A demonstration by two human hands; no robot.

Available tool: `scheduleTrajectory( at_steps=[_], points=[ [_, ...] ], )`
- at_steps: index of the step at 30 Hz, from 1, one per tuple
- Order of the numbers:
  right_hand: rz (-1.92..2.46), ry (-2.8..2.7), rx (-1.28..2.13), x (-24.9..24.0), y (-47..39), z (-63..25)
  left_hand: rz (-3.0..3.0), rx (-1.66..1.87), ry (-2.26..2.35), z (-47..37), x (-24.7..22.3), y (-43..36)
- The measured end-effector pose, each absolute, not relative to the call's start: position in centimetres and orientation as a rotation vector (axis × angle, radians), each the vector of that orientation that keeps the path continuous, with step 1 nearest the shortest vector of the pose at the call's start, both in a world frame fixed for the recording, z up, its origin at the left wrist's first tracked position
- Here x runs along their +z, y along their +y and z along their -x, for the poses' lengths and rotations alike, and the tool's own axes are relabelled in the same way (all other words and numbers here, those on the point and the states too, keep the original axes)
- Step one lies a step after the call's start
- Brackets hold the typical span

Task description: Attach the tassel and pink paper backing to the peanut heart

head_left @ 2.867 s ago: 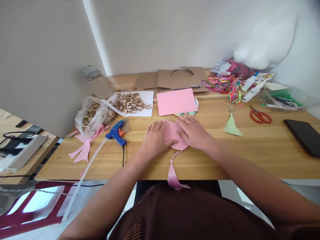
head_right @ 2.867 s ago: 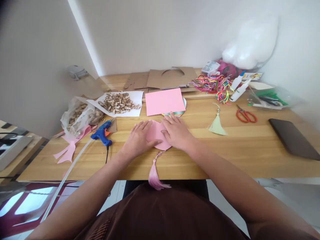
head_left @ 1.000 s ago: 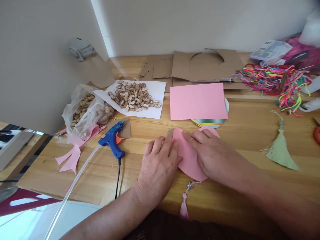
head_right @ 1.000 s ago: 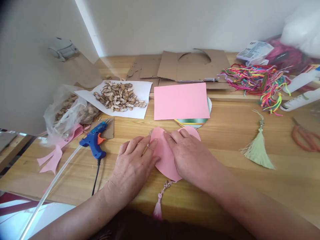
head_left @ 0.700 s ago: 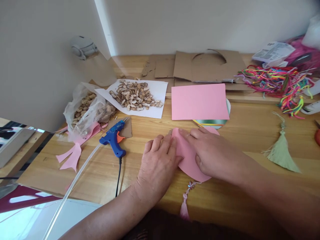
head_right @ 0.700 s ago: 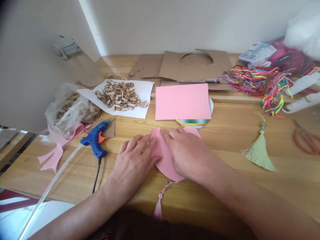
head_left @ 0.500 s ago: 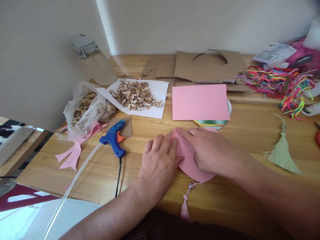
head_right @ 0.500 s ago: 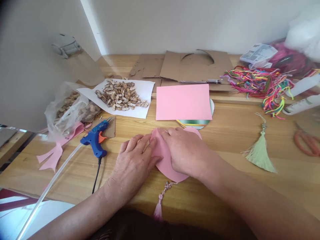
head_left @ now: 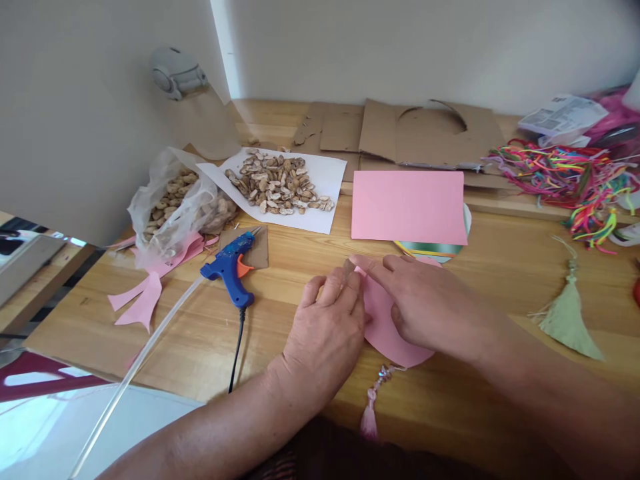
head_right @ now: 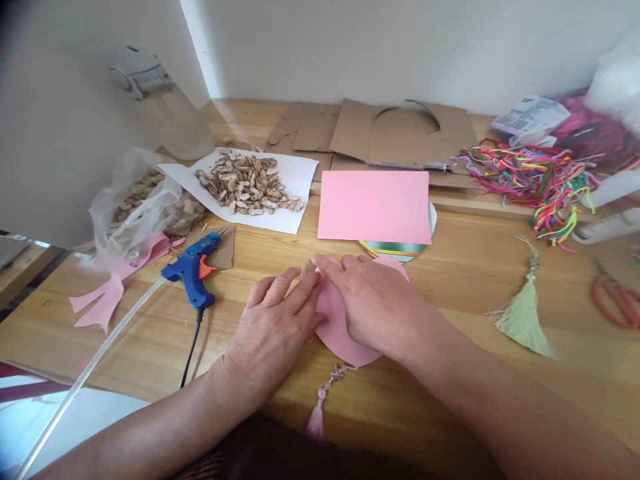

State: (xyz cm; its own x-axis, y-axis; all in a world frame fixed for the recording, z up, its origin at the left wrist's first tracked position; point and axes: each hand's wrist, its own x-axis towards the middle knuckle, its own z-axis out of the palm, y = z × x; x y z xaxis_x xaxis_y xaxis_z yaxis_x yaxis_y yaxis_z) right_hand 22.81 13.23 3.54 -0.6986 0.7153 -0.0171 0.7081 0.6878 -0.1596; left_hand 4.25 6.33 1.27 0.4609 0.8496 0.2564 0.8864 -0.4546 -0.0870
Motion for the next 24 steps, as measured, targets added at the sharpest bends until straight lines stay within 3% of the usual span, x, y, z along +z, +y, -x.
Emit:
scheduleTrajectory(
  at_steps=[24],
  points=[
    [1.195, -2.775, 0.224, 3.37, 12.56, -23.02, 2.481, -0.286, -1.68, -3.89, 1.42, 6.56]
  ],
)
